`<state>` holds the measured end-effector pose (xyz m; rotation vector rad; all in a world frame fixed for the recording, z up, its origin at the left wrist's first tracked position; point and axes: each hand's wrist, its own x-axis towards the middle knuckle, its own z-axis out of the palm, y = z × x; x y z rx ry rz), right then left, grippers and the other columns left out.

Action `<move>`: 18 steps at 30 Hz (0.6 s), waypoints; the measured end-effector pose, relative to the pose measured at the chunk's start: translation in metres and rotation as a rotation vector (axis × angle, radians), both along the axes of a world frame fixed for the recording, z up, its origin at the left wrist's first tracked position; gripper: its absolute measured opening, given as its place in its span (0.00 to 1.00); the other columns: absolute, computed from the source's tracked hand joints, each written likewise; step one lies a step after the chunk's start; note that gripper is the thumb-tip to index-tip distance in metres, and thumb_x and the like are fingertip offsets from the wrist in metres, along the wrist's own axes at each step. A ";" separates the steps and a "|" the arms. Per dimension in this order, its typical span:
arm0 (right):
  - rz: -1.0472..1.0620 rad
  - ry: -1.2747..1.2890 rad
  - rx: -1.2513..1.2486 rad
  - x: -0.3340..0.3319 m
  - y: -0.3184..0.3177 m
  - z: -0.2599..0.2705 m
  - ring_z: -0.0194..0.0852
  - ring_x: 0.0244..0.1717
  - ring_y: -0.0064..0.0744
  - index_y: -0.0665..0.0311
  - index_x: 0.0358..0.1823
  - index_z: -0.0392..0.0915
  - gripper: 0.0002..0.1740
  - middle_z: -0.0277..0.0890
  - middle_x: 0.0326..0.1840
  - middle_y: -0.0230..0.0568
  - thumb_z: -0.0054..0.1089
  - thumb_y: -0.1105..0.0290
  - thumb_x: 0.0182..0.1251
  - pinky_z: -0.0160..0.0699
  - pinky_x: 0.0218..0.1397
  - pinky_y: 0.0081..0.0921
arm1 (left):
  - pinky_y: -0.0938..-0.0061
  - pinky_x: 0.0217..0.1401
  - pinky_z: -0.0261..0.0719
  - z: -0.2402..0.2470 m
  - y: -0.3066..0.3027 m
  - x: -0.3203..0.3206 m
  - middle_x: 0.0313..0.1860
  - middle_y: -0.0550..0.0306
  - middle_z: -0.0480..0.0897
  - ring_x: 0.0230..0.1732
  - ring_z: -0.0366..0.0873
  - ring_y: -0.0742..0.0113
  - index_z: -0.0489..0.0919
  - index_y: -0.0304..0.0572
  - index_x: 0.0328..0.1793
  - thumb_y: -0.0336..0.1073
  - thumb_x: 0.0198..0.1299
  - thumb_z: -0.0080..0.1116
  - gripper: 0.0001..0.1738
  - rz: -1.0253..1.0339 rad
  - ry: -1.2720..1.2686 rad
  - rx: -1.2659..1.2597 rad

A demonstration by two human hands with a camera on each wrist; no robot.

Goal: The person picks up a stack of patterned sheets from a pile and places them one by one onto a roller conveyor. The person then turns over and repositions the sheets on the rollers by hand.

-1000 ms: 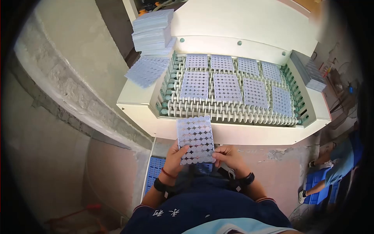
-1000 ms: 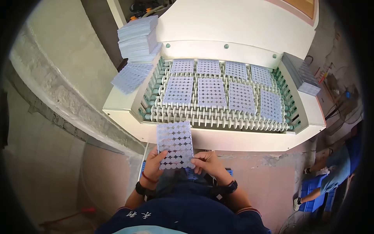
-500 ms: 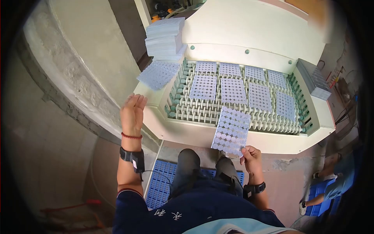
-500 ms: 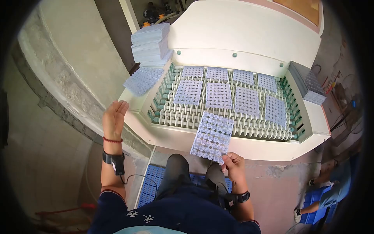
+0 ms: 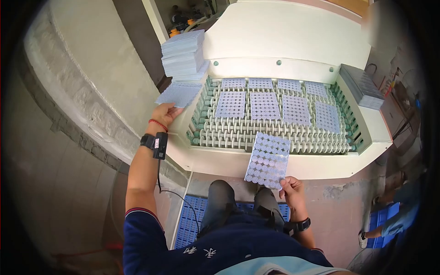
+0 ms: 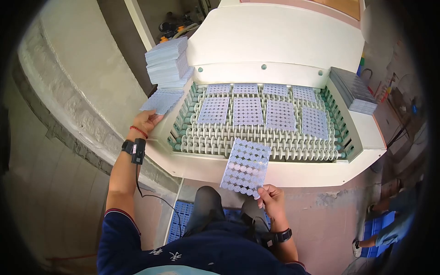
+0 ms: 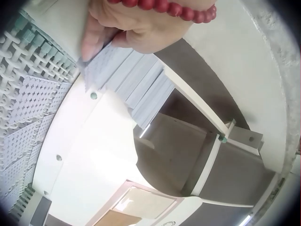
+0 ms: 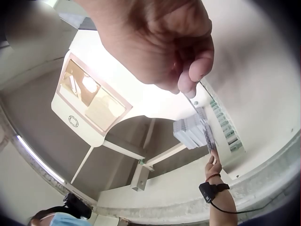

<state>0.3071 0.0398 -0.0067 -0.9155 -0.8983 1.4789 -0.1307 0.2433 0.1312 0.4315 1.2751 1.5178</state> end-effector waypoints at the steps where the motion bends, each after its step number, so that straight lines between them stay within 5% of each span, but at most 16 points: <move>1: -0.006 -0.001 -0.006 0.002 -0.001 0.000 0.64 0.12 0.16 0.67 0.25 0.75 0.10 0.73 0.18 0.34 0.58 0.69 0.61 0.61 0.14 0.13 | 0.63 0.40 0.85 -0.003 -0.001 -0.001 0.37 0.46 0.72 0.38 0.76 0.52 0.66 0.26 0.45 0.23 0.58 0.49 0.10 -0.012 0.019 0.058; 5: -0.022 -0.006 0.000 0.011 0.000 -0.002 0.64 0.12 0.15 0.67 0.24 0.75 0.10 0.73 0.17 0.33 0.57 0.69 0.62 0.60 0.14 0.12 | 0.75 0.29 0.84 0.004 -0.029 -0.001 0.31 0.52 0.76 0.30 0.78 0.66 0.71 0.30 0.40 0.25 0.57 0.52 0.06 -0.144 0.225 0.141; 11: -0.034 0.047 0.022 0.015 0.005 0.018 0.65 0.14 0.15 0.68 0.27 0.76 0.09 0.73 0.17 0.33 0.56 0.70 0.62 0.62 0.16 0.13 | 0.83 0.20 0.80 0.002 -0.118 0.063 0.24 0.55 0.79 0.20 0.77 0.72 0.75 0.29 0.36 0.28 0.56 0.55 0.06 -0.390 0.425 0.227; 18: 0.123 -0.128 -0.017 -0.016 0.023 0.016 0.66 0.16 0.14 0.69 0.31 0.79 0.09 0.74 0.19 0.32 0.58 0.69 0.62 0.65 0.18 0.11 | 0.83 0.30 0.79 -0.066 -0.155 0.141 0.31 0.56 0.80 0.29 0.78 0.75 0.75 0.35 0.39 0.28 0.57 0.56 0.05 -0.710 0.255 0.185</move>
